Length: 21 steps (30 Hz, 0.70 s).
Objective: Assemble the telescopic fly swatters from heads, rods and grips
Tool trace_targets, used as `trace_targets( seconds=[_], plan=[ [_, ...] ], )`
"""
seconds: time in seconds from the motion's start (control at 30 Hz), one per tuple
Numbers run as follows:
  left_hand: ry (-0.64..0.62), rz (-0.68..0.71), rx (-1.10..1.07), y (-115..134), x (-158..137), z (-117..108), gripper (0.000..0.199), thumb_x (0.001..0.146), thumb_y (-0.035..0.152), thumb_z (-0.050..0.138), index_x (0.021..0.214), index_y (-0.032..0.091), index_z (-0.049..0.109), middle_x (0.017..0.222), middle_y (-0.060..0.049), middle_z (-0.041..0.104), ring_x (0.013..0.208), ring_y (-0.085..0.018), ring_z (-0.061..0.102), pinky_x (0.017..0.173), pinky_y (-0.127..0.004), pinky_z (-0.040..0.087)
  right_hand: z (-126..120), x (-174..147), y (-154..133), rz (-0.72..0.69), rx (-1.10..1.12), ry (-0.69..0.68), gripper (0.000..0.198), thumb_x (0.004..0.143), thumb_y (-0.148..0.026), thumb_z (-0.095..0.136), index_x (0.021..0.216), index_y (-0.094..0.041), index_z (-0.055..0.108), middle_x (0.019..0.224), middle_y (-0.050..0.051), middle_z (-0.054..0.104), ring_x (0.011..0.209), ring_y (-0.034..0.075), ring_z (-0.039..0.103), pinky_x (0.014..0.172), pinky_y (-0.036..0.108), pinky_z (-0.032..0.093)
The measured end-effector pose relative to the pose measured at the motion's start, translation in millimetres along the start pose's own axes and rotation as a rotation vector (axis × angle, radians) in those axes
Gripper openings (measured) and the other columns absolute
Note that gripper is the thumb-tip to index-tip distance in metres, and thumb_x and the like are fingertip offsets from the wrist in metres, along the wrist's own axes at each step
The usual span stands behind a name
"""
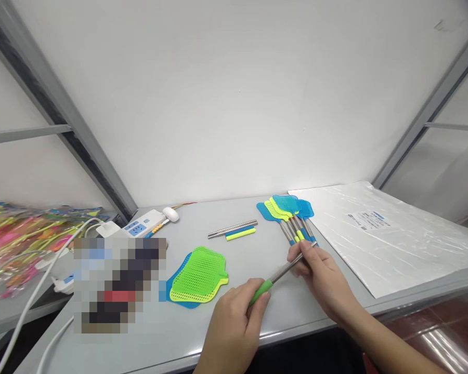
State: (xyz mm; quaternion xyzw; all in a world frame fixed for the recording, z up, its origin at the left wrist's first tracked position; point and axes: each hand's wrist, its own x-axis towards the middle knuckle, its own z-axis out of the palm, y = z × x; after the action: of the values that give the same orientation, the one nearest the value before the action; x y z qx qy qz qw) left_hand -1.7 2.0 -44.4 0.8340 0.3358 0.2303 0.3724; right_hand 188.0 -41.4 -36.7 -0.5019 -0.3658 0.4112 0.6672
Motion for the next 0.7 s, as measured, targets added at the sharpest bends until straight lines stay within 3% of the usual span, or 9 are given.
trace_targets(
  seconds=[0.4, 0.57, 0.7],
  plan=[
    [0.143, 0.186, -0.022, 9, -13, -3, 0.025, 0.098, 0.031, 0.039, 0.095, 0.022, 0.061, 0.068, -0.002, 0.063, 0.059, -0.016, 0.059, 0.058, -0.023, 0.044, 29, -14, -2, -0.037, 0.226, -0.142, 0.041, 0.094, -0.050, 0.050, 0.072, -0.018, 0.062, 0.055, -0.007, 0.027, 0.052, 0.009, 0.025, 0.051, 0.023, 0.030],
    [0.249, 0.174, -0.036, 15, -13, -4, 0.027, 0.097, 0.032, 0.041, 0.089, 0.022, 0.064, 0.063, -0.001, 0.061, 0.056, -0.015, 0.058, 0.056, -0.023, 0.044, 35, -14, 1, -0.010, 0.270, -0.165, 0.041, 0.094, -0.050, 0.051, 0.070, -0.018, 0.059, 0.054, -0.007, 0.025, 0.051, 0.009, 0.024, 0.048, 0.022, 0.029],
    [0.241, 0.110, -0.100, 20, -14, -6, 0.027, 0.096, 0.033, 0.044, 0.084, 0.023, 0.066, 0.062, -0.002, 0.061, 0.055, -0.016, 0.057, 0.054, -0.023, 0.042, 37, -12, 3, 0.005, 0.267, -0.168, 0.041, 0.095, -0.050, 0.049, 0.070, -0.018, 0.058, 0.054, -0.007, 0.026, 0.051, 0.009, 0.025, 0.048, 0.022, 0.029]
  ],
)
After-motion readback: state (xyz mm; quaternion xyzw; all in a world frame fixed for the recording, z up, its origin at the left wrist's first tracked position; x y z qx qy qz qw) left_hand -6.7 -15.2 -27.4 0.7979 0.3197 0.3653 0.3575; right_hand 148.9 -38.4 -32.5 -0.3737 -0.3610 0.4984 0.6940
